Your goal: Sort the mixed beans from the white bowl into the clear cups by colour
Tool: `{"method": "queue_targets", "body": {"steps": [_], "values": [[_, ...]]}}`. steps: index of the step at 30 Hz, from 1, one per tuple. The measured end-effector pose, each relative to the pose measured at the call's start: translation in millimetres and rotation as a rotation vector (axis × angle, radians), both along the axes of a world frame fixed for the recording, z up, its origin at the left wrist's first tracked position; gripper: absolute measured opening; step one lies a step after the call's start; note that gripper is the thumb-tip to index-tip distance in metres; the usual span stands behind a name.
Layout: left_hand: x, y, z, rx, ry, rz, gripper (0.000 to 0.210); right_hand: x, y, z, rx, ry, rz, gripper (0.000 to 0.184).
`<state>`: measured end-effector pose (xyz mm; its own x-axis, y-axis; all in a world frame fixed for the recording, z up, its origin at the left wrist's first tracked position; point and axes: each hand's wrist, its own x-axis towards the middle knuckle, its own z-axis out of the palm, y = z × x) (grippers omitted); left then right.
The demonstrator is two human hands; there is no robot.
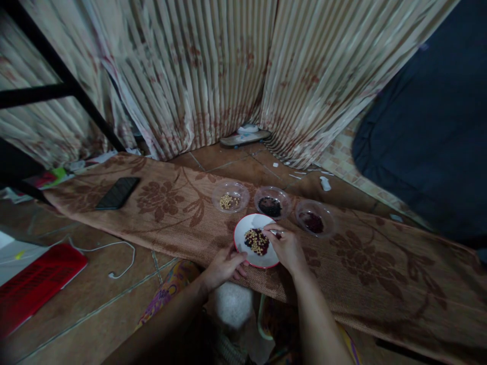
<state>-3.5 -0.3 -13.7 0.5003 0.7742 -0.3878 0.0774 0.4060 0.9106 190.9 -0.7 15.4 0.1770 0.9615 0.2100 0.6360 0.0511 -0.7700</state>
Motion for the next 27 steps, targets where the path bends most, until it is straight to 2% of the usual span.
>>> {"method": "queue_targets", "body": {"steps": [5, 27], "values": [[0.7, -0.3, -0.5, -0.017, -0.001, 0.009, 0.038, -0.1, -0.2, -2.5, -0.042, 0.005, -0.017, 0.026], [0.2, -0.7, 0.8, -0.006, -0.004, 0.001, 0.038, 1.1, -1.0, -6.2, 0.015, 0.01, 0.008, 0.024]]}}
